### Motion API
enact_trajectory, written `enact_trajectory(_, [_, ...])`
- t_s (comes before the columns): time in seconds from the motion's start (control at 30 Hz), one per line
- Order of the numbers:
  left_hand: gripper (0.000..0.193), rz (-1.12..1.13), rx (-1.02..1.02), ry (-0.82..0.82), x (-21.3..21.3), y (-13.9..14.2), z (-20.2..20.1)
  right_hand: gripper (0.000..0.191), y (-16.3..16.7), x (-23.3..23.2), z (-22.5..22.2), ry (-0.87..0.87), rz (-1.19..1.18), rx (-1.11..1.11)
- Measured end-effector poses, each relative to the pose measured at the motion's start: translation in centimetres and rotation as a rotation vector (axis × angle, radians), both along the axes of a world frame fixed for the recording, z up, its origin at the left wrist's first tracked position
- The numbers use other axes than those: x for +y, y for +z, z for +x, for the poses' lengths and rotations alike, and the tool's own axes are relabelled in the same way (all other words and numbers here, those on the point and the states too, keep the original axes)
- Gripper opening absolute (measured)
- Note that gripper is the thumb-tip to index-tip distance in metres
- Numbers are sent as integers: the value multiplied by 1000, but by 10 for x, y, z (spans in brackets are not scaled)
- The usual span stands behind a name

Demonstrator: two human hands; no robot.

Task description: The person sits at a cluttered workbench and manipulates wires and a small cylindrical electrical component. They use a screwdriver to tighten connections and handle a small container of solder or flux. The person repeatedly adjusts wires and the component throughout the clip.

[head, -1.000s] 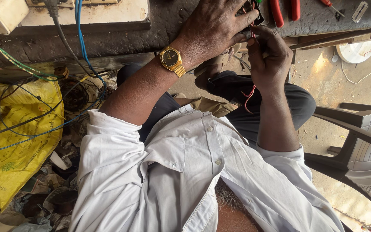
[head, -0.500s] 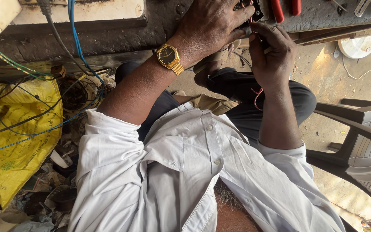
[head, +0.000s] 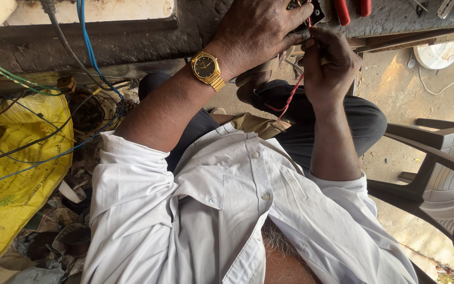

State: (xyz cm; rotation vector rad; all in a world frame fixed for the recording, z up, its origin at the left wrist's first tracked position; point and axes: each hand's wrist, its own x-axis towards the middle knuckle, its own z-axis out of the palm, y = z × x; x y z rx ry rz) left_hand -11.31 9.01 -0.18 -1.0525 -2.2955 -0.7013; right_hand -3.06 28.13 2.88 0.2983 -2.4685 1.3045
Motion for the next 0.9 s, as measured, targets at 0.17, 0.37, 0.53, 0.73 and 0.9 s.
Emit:
enact_trajectory(0.17, [51, 8, 44, 12, 0, 3, 1, 16, -6, 3, -1, 20, -107, -30])
enact_trajectory(0.37, [51, -30, 31, 11, -1, 6, 0, 16, -6, 4, -6, -28, 2, -30])
enact_trajectory(0.53, [48, 15, 64, 2, -3, 5, 1, 16, 2, -3, -4, -11, 256, 137])
enact_trajectory(0.73, [45, -30, 12, -3, -3, 3, 2, 12, 10, -2, -3, -55, 483, 130])
enact_trajectory(0.9, [45, 49, 67, 0, -2, 1, 2, 16, 10, 5, -7, -20, 672, 314])
